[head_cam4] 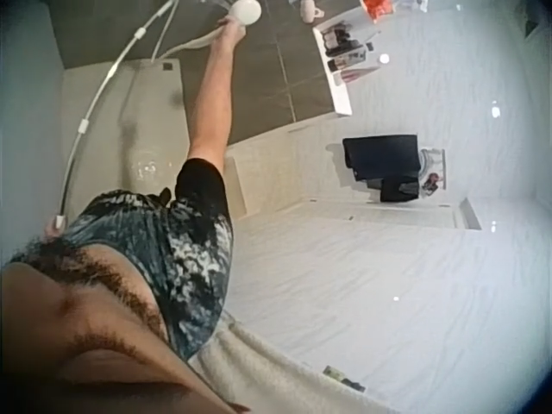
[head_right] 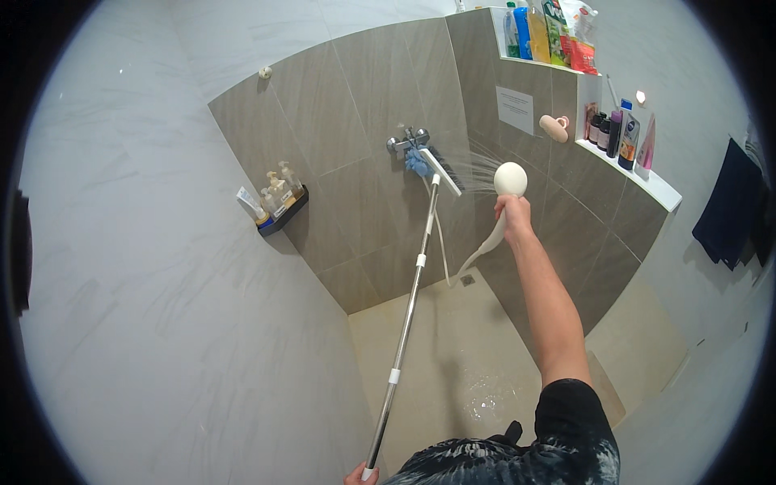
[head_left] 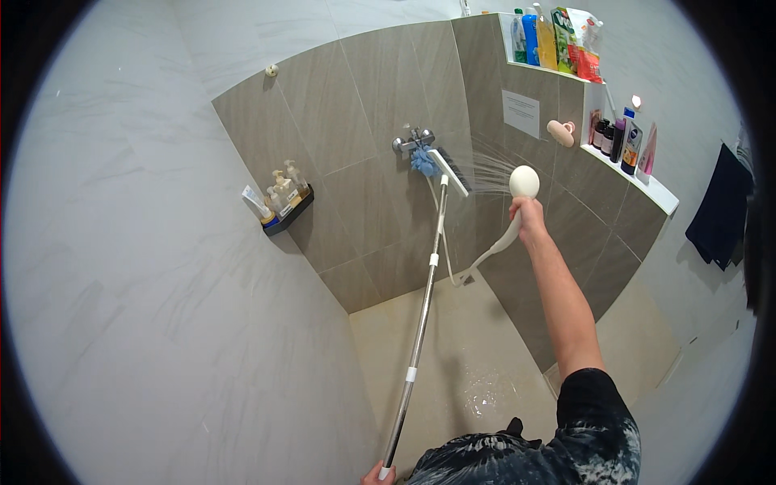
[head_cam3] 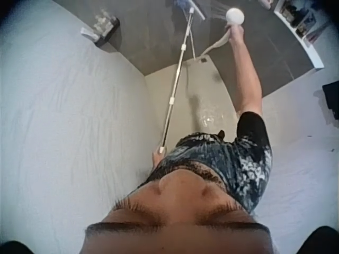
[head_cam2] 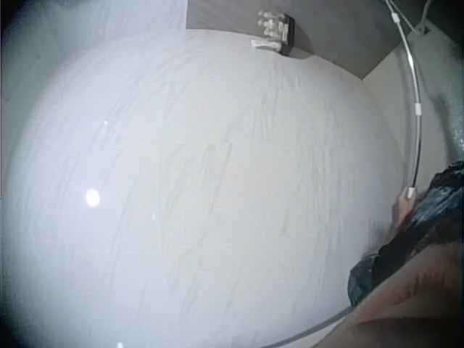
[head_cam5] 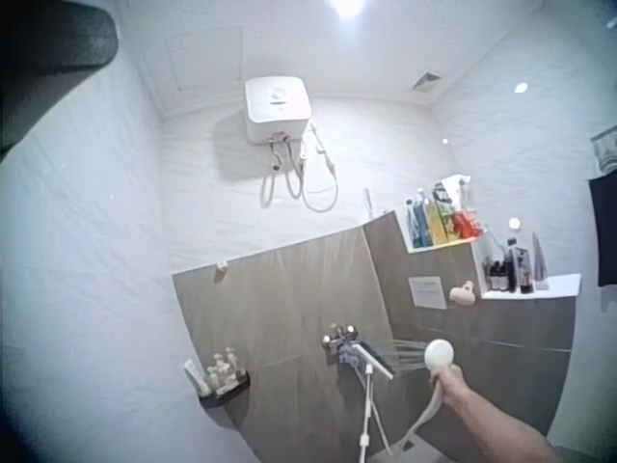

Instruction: Use a squeegee and a handheld showerhead to rinse and clean the floor of a tiled shower stall.

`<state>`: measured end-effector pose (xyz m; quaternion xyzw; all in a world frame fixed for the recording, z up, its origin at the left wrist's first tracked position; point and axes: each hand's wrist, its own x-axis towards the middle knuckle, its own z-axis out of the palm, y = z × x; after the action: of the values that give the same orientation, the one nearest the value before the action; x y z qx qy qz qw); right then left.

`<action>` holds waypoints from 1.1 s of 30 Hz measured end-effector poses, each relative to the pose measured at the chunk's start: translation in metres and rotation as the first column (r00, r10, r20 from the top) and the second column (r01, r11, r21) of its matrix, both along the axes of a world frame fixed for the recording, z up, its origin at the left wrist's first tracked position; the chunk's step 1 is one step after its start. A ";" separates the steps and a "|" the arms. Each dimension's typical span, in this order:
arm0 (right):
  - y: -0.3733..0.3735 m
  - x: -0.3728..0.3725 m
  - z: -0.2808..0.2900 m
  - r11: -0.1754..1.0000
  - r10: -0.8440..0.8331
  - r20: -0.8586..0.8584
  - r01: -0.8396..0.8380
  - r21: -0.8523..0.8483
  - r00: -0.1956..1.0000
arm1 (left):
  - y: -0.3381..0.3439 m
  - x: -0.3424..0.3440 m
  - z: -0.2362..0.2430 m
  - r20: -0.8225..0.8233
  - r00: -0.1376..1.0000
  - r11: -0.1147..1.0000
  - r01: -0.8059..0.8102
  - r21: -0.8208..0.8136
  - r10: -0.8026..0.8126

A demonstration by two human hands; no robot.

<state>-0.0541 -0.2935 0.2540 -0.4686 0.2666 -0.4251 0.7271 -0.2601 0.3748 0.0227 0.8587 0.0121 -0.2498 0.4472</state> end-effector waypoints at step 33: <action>-0.017 -0.046 -0.045 0.986 0.060 -0.166 -0.084 -0.141 0.984 | -0.013 -0.008 -0.013 -0.005 1.000 0.996 0.019 0.087 -0.019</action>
<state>-0.1006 -0.3104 0.2090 -0.5632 0.2754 -0.3775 0.6815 -0.2679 0.3615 0.0093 0.8771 0.0156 -0.2549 0.4068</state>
